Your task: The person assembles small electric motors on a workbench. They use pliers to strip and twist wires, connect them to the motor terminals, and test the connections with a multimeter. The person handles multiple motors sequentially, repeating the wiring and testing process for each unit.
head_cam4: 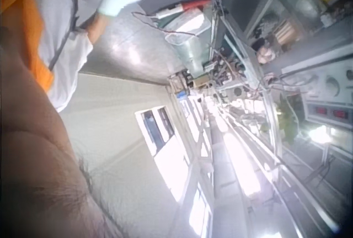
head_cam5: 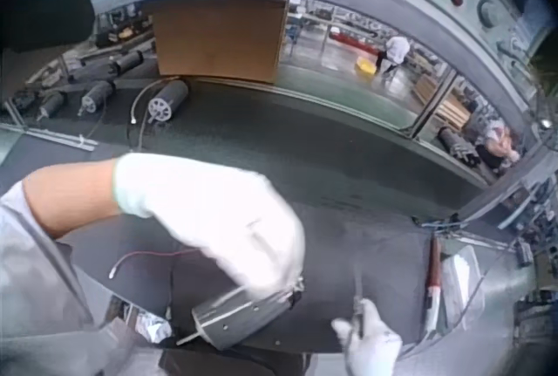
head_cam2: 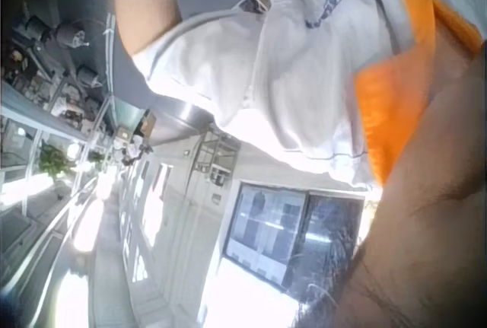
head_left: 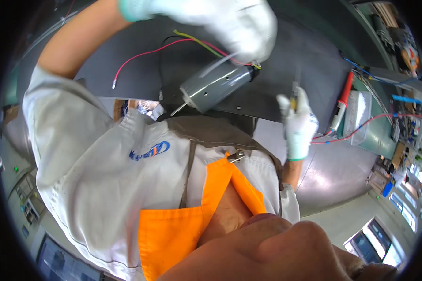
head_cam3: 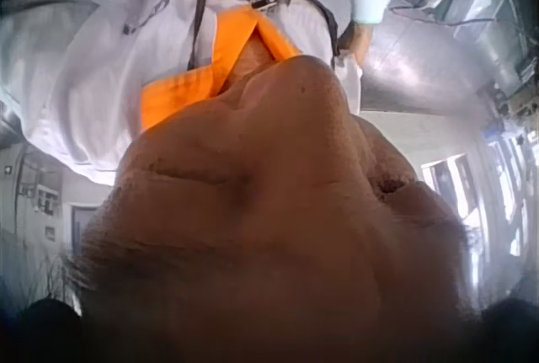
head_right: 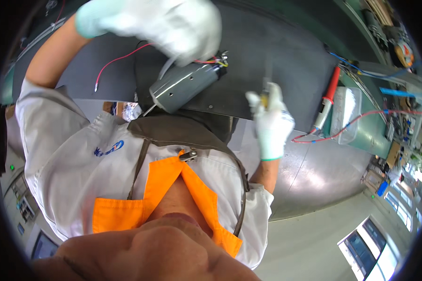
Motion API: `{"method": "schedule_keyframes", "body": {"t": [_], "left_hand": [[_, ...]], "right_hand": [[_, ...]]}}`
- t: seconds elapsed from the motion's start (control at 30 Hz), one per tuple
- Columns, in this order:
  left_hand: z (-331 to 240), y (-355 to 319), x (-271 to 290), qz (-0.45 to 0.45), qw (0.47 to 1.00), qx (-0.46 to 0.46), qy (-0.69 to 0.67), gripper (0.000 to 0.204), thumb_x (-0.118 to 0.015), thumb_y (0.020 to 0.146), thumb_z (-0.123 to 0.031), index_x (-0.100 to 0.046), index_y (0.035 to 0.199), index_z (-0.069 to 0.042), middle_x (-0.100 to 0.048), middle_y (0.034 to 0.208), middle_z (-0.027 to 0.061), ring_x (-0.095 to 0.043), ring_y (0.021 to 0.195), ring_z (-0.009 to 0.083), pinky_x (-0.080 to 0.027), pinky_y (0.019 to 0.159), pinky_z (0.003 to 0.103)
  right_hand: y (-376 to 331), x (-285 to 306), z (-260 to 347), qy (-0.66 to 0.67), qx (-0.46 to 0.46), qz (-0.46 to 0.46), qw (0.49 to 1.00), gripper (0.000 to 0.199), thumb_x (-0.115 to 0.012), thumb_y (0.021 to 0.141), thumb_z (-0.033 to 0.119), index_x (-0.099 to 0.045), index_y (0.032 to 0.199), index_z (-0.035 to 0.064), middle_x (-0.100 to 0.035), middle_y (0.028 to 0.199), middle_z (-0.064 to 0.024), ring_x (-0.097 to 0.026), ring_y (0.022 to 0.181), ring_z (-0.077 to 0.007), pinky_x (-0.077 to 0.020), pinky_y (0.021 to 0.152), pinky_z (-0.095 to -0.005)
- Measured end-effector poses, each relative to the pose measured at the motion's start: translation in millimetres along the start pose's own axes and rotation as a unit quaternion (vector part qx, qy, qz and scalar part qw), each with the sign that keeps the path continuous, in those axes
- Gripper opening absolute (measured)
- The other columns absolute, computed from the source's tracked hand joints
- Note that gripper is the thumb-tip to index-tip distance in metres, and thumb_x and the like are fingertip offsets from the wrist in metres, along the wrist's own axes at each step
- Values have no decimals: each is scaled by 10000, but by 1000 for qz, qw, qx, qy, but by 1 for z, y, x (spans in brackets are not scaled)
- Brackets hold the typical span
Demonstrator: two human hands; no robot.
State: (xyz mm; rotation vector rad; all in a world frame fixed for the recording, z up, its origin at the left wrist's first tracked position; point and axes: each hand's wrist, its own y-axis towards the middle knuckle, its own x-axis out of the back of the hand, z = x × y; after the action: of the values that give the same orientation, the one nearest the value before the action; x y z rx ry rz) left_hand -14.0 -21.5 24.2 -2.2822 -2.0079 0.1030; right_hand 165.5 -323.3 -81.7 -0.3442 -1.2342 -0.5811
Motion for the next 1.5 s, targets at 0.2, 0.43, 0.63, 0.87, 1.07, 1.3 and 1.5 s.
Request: {"method": "schedule_keyframes", "body": {"t": [0.2, 0.43, 0.63, 0.87, 1.07, 1.3, 1.5], "left_hand": [[22, -109, -16, 127, 937, 93, 311, 255, -737, 930, -293, -745, 933, -38, -725, 957, 113, -686, 893, 297, -551, 794, 396], [77, -62, -55, -247, 769, -140, 573, 664, -656, 925, -503, -569, 1441, -95, -606, 1387, 157, -562, 1303, 353, -449, 1099, 477], [119, -1, -68, -342, 826, -182, 409, 622, -708, 831, -220, -575, 1403, -15, -619, 1346, 183, -585, 1226, 400, -471, 1067, 495], [161, 148, 126, -641, 632, -55, 433, 525, -628, 968, -342, -573, 1354, 9, -701, 1050, 209, -685, 920, 379, -553, 796, 468], [139, 76, 87, -382, 897, -25, -221, 427, -592, 1038, -242, -553, 1411, -39, -606, 899, 9, -621, 769, 133, -483, 682, 267], [135, 31, -36, -201, 912, -5, -357, 443, -551, 1068, -314, -581, 1379, -1, -642, 1045, 74, -663, 914, 169, -555, 819, 288], [130, 54, -42, -108, 912, -37, -395, 475, -550, 1069, -376, -600, 1355, 0, -686, 1105, 86, -699, 1035, 193, -581, 908, 349]], "right_hand": [[10, 1, -27, -154, 19, -25, 987, 505, -747, 879, 215, -614, 1334, 40, -701, 1021, -227, -679, 986, -385, -549, 789, -484], [24, -21, 50, 507, -104, 433, 738, 577, -641, 1018, 464, -651, 1234, -71, -758, 1003, -177, -752, 766, -225, -614, 626, -312], [69, -40, 61, 603, -167, 360, 692, 512, -661, 1014, 404, -651, 1147, -91, -737, 932, -166, -753, 763, -237, -643, 662, -333], [189, -34, 39, 624, 16, 50, 779, 468, -618, 1035, 256, -589, 1346, -93, -713, 1168, -193, -722, 1014, -213, -605, 846, -325], [142, 19, -108, 530, -153, -167, 818, 518, -644, 1022, 213, -489, 1435, -58, -721, 1132, -211, -730, 935, -231, -626, 788, -327], [178, 54, -223, 676, -63, -111, 726, 368, -671, 1004, 149, -600, 1338, 9, -697, 998, -112, -665, 833, -176, -554, 692, -299], [136, 18, -5, 445, -56, 265, 854, 289, -710, 972, 250, -744, 1114, 2, -748, 827, -96, -694, 653, -121, -551, 616, -237]]}}
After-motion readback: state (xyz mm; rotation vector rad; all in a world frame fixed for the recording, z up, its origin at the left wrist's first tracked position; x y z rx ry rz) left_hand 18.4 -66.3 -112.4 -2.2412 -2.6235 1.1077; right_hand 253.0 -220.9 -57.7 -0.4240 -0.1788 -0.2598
